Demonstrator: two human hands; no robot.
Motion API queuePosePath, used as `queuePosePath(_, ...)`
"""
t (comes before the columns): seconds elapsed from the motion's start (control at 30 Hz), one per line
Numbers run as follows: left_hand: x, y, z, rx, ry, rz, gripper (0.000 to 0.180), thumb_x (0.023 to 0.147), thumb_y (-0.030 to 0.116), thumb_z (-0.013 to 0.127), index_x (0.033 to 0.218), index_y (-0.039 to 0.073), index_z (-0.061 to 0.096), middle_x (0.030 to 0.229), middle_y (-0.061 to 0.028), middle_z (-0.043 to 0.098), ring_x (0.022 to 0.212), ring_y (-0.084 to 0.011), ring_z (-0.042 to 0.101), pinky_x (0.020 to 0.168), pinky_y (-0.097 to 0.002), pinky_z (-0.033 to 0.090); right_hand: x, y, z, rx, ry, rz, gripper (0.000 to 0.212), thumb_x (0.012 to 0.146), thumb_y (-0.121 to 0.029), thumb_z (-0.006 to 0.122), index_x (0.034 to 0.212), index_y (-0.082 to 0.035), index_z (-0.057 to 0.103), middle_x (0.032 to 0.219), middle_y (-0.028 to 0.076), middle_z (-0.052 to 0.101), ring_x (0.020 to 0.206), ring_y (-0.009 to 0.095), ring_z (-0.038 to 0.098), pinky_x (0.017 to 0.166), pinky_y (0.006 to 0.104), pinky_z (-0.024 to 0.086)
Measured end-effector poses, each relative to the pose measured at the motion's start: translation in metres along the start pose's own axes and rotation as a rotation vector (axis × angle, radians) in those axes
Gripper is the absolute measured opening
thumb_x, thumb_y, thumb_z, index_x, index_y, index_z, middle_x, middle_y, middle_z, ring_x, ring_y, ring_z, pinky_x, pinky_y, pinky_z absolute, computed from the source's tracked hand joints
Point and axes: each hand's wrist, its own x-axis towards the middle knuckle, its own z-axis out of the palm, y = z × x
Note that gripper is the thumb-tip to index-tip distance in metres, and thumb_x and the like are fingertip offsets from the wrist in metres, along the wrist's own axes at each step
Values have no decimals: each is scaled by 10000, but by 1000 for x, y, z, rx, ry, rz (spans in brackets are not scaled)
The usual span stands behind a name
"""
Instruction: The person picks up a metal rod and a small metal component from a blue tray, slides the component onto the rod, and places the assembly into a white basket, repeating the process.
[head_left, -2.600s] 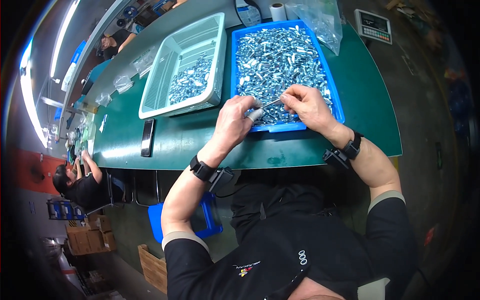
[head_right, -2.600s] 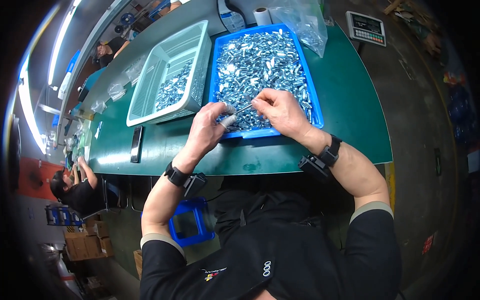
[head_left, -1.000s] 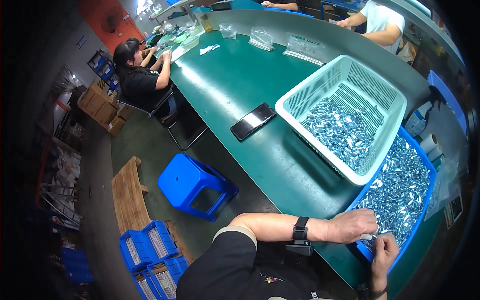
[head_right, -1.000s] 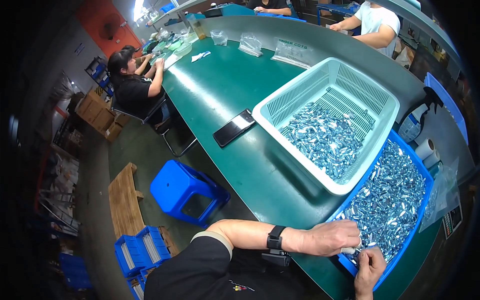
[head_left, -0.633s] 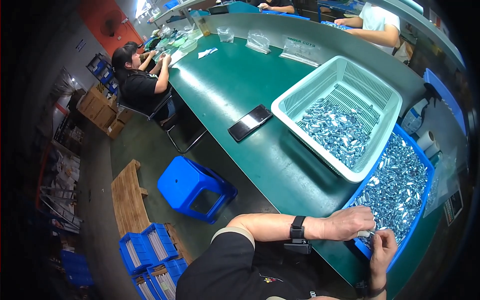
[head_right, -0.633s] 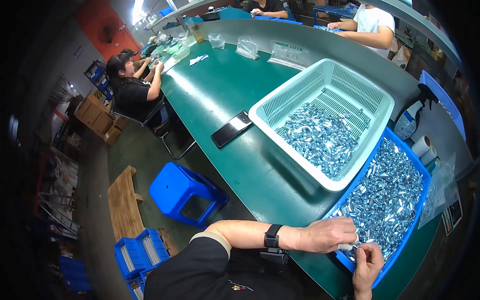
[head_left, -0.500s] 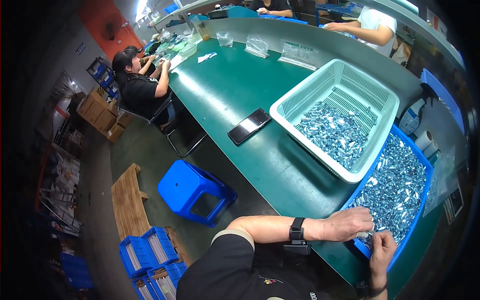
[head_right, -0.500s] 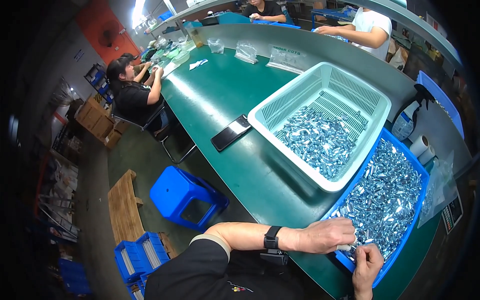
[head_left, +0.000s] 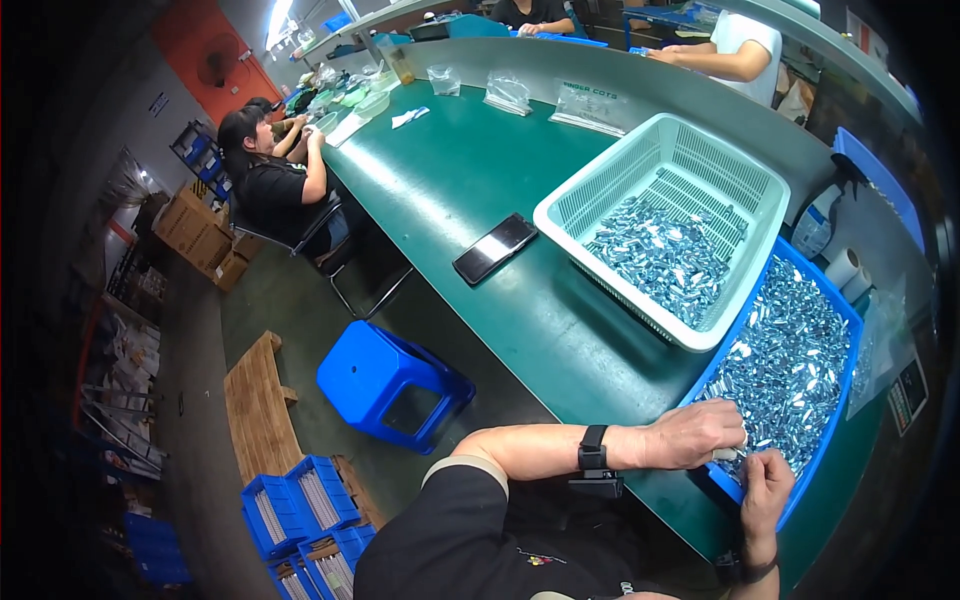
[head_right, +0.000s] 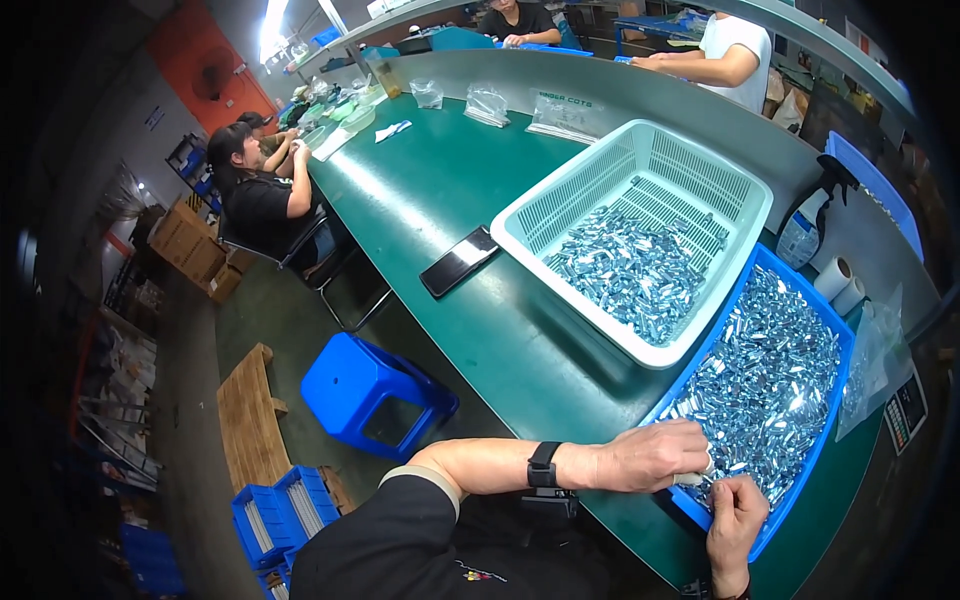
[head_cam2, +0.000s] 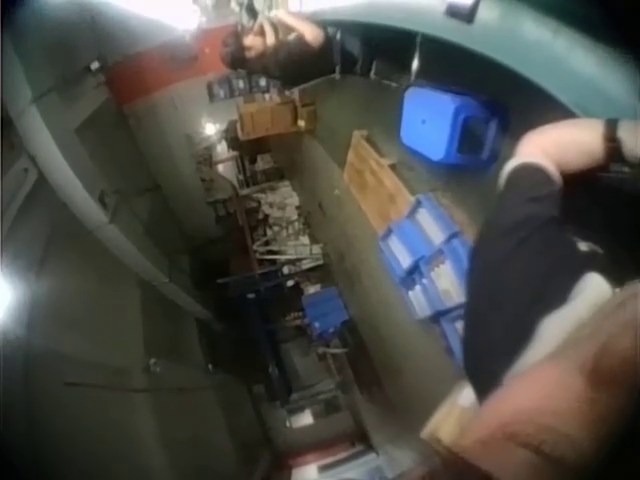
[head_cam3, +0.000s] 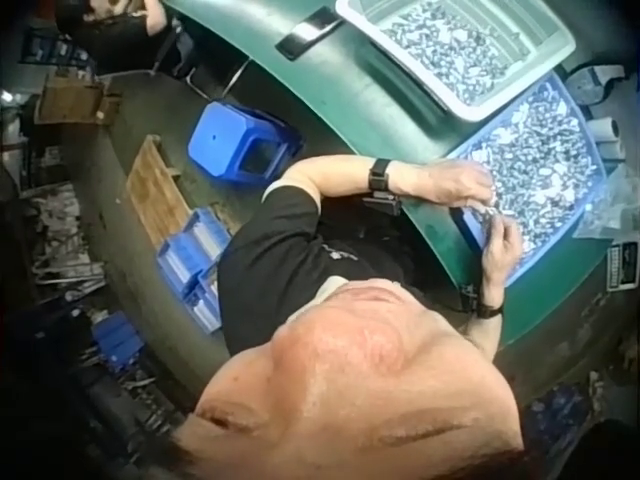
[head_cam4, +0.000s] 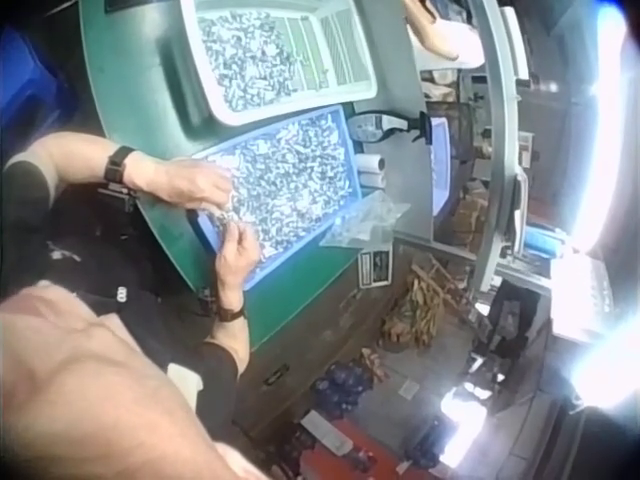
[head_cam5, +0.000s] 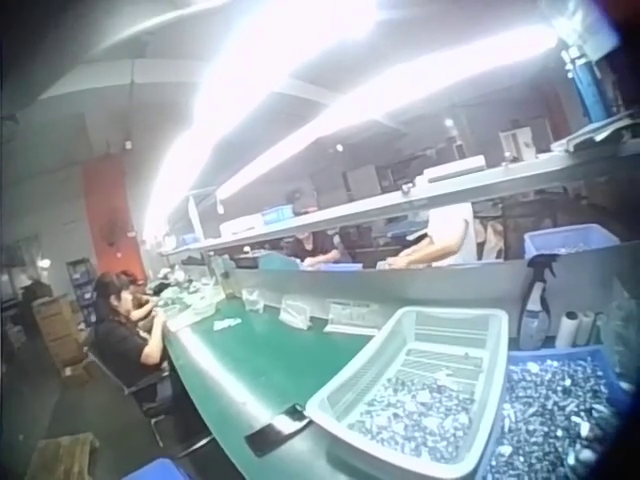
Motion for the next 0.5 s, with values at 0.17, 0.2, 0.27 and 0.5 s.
queuePosePath(0.17,1,-2,4,-7,-6,10,182,762,-2,690,894,37,572,884,-95,537,911,-314,555,783,-422,466,0,2,-2,-62,-20,-7,255,989,-107,623,758,1,600,616,39,550,559,109,498,538,273,369)
queuePosePath(0.2,1,-1,4,-14,6,6,185,758,-5,688,892,37,569,883,-97,537,911,-317,555,781,-423,466,-1,6,-3,-33,-23,2,222,984,-87,621,782,2,604,640,31,554,578,100,497,545,266,369)
queuePosePath(0.27,0,-1,4,-19,19,-4,188,754,-8,687,890,36,566,883,-99,537,910,-319,555,778,-424,466,-1,5,0,-3,-33,11,189,980,-68,619,806,3,607,664,22,558,597,91,496,551,260,368)
queuePosePath(0.5,1,-4,5,-5,8,-1,207,711,-55,638,879,32,554,883,-106,536,911,-329,545,784,-439,456,0,1,1,55,19,41,88,963,-13,607,876,2,610,733,0,560,665,67,484,585,231,361)
